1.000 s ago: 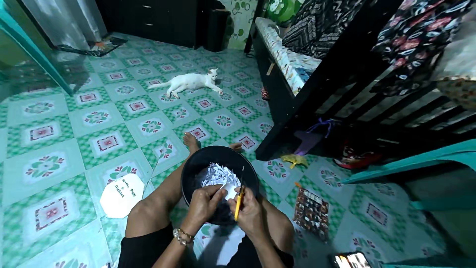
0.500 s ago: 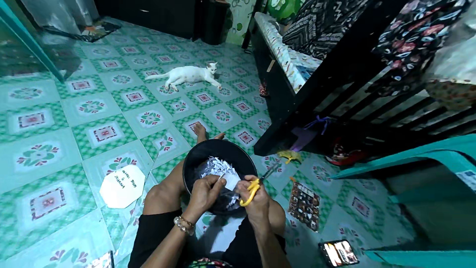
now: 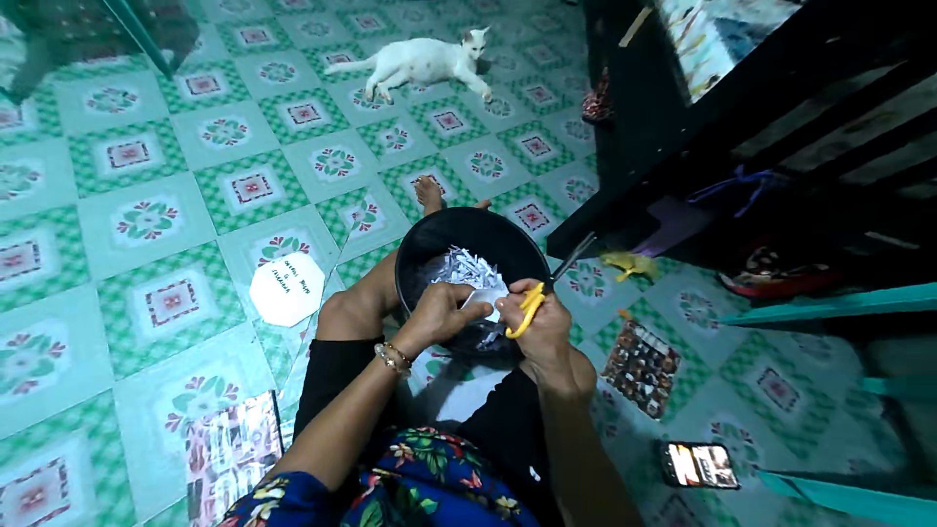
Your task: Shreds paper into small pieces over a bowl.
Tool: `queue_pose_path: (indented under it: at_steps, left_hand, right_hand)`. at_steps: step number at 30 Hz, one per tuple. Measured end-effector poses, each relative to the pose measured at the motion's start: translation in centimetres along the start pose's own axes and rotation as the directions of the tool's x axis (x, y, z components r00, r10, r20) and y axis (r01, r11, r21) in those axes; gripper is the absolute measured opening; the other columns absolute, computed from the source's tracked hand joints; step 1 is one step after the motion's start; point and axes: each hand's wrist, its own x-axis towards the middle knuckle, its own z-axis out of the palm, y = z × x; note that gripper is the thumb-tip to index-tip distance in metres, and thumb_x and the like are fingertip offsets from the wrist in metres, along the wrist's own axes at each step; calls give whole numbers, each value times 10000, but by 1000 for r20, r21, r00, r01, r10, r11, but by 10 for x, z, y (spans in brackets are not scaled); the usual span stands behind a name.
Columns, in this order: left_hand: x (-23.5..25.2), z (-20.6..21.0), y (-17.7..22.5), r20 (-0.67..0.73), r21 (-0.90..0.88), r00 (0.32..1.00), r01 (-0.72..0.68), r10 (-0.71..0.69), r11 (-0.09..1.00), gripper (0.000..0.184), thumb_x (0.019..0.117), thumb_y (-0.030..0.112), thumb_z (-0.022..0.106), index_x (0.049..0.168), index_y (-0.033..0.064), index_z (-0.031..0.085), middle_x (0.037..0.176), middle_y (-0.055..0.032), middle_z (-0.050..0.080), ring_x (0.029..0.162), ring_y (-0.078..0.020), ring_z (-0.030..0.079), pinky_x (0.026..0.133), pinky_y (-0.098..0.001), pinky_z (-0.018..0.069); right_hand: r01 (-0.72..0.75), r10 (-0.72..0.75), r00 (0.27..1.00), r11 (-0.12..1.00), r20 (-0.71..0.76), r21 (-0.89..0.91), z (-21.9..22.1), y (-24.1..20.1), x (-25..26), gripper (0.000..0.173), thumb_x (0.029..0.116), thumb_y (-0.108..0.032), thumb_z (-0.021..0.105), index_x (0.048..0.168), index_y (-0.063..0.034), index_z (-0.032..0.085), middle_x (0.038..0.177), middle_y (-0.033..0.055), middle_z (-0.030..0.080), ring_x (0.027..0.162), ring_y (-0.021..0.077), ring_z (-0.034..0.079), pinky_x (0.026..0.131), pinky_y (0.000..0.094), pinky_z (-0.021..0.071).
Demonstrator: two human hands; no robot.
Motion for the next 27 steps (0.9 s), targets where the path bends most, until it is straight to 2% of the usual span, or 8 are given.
queue_pose_path:
  at_steps: [3,6,8,10,13,16,20,27]
  left_hand:
    - [0,3,0,-60,-61,998,0,-4,998,166,946,105,712,839,-22,702,677,-16,623,598,-17,536,617,-217,471]
    - [0,5,0,-173,-277,984,1,-51,961,118,960,64,689,869,-12,693,668,8,638,572,1,570,591,-179,508]
    - [0,6,1,-178,-395,979,20,-98,919,98,978,55,664,907,-6,691,688,10,655,577,-10,588,588,-178,521]
    - [1,7,2,-177,-486,974,39,-142,873,91,992,58,646,932,10,695,695,16,667,569,-17,594,574,-176,522]
    - [0,7,4,-199,-592,963,30,-182,806,98,1001,48,618,937,42,692,689,32,663,561,-13,586,557,-167,514]
    - [0,11,8,-223,-654,948,28,-228,756,111,1009,52,596,933,66,677,676,43,648,561,-10,584,560,-164,511]
    - [5,21,18,-180,-759,936,64,-304,647,144,1020,16,554,909,28,644,646,23,632,557,-41,605,582,-191,542]
    - [4,25,12,-97,-759,968,78,-230,646,124,1010,14,567,923,25,654,669,24,642,567,-30,604,577,-176,533]
  right_hand:
    - [0,1,999,999,42,-36,-6,-8,4,307,826,43,727,1080,-29,571,735,-94,693,613,-31,646,598,156,556]
    - [-232,250,957,964,148,-130,-22,-38,-4,308,946,-107,674,1202,-25,524,753,-43,678,574,-6,627,523,150,522]
    - [-345,389,894,914,221,-213,-34,-53,-17,382,970,-225,640,1256,-12,506,792,-26,692,548,6,605,470,167,488]
    - [-295,366,903,909,226,-294,-39,-54,-38,509,939,-305,657,1283,49,534,832,-8,710,581,14,626,481,186,505]
    - [-109,197,951,934,237,-340,-34,-44,-67,568,941,-327,672,1235,147,572,783,43,703,594,22,634,529,204,541]
    - [-91,215,940,907,265,-411,-27,-45,-77,612,938,-378,668,1267,130,584,771,54,683,612,44,616,584,231,543]
    - [-17,161,953,875,258,-483,-20,-44,-75,591,932,-352,674,1269,128,599,769,82,694,601,78,627,581,258,552]
    - [10,120,970,852,214,-524,-14,-39,-73,570,930,-332,681,1253,134,614,732,95,680,566,104,613,550,278,545]
